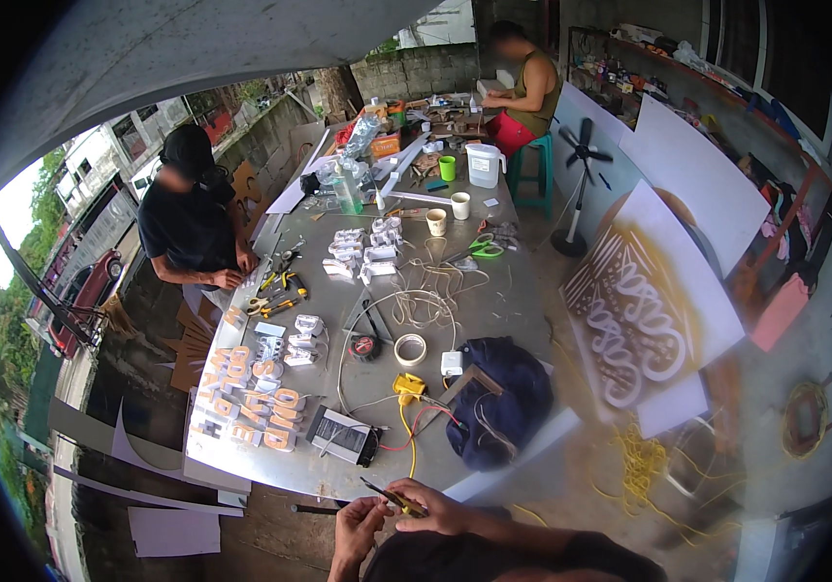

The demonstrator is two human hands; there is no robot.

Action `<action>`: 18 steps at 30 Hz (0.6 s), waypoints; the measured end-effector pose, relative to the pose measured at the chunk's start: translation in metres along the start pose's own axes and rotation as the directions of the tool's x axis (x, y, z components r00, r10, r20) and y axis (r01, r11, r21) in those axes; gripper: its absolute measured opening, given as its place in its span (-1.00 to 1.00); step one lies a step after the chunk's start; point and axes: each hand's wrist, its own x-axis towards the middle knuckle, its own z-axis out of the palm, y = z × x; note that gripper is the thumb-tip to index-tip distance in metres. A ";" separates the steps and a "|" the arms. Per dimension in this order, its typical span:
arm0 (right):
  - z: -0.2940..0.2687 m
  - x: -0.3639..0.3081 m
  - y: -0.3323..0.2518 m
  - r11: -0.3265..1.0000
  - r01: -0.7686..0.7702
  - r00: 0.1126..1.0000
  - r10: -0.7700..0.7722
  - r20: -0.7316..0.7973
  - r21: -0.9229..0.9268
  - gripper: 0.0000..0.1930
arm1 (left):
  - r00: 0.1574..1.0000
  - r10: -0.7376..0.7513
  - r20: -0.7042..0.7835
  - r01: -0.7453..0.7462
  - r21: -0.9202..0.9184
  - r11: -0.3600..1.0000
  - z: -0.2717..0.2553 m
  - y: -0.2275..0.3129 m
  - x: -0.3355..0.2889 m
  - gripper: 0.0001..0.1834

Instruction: Stripping insulation and joining electrical wires for signage illumination.

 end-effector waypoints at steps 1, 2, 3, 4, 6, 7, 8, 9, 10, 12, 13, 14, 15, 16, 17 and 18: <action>-0.001 0.000 -0.001 1.000 0.000 1.000 0.000 0.002 0.001 -0.39 | 1.000 0.000 -0.002 0.000 0.000 1.000 0.000 -0.002 0.001 -0.87; -0.001 0.001 -0.002 0.999 0.003 1.000 -0.003 0.009 -0.051 -0.39 | 1.000 0.002 -0.031 -0.003 -0.038 0.999 -0.001 -0.005 0.003 -0.86; -0.002 0.001 -0.003 0.995 0.007 1.000 -0.005 0.017 -0.102 -0.38 | 0.998 0.004 -0.059 -0.009 -0.077 0.997 -0.001 -0.007 0.004 -0.85; -0.002 0.001 -0.003 0.995 0.007 1.000 -0.005 0.019 -0.102 -0.38 | 0.998 0.004 -0.062 -0.009 -0.077 0.997 -0.001 -0.008 0.004 -0.85; -0.003 0.002 -0.002 0.994 0.024 0.999 -0.021 0.037 -0.104 -0.37 | 0.993 -0.062 -0.099 0.057 -0.050 0.997 -0.001 -0.007 0.003 -0.84; -0.004 0.002 -0.003 0.994 0.024 0.999 -0.020 0.040 -0.103 -0.37 | 0.993 -0.062 -0.102 0.057 -0.050 0.997 0.000 -0.009 0.004 -0.84; -0.005 0.003 -0.003 0.996 0.015 0.999 -0.011 0.044 -0.093 -0.38 | 0.994 -0.051 -0.093 0.044 -0.073 0.996 0.000 -0.011 0.004 -0.84; -0.006 0.003 -0.003 0.996 0.006 0.999 -0.002 0.049 -0.084 -0.39 | 0.996 -0.040 -0.085 0.031 -0.096 0.995 0.000 -0.012 0.004 -0.84; -0.006 0.003 -0.001 0.997 0.006 0.999 -0.002 0.051 -0.083 -0.39 | 0.995 -0.040 -0.088 0.031 -0.096 0.995 0.000 -0.011 0.004 -0.84; -0.009 0.003 0.004 0.992 -0.046 0.999 0.044 0.022 0.113 -0.39 | 0.995 -0.094 0.018 0.096 -0.129 0.987 0.002 -0.005 0.004 -0.85; -0.013 0.004 0.005 0.992 -0.046 0.999 0.044 0.024 0.113 -0.39 | 0.995 -0.094 0.016 0.095 -0.129 0.987 0.002 -0.007 0.006 -0.85; -0.016 0.004 0.005 0.999 -0.026 0.999 0.024 0.042 0.047 -0.38 | 0.997 -0.076 0.028 0.079 -0.136 0.988 0.002 -0.010 0.006 -0.85; -0.018 0.005 0.004 1.000 -0.003 0.998 0.004 0.061 -0.018 -0.37 | 0.998 -0.058 0.039 0.063 -0.142 0.988 0.003 -0.012 0.007 -0.86; -0.020 0.005 0.002 1.000 -0.003 0.998 0.004 0.064 -0.018 -0.37 | 0.998 -0.058 0.037 0.062 -0.143 0.988 0.003 -0.013 0.007 -0.86; -0.021 0.005 0.001 1.000 -0.014 0.998 0.016 0.061 -0.024 -0.36 | 0.996 -0.084 0.004 0.084 -0.133 0.988 0.005 -0.012 0.006 -0.86; -0.022 0.005 -0.001 0.999 -0.025 0.998 0.027 0.058 -0.031 -0.34 | 0.994 -0.110 -0.028 0.106 -0.123 0.987 0.007 -0.010 0.006 -0.87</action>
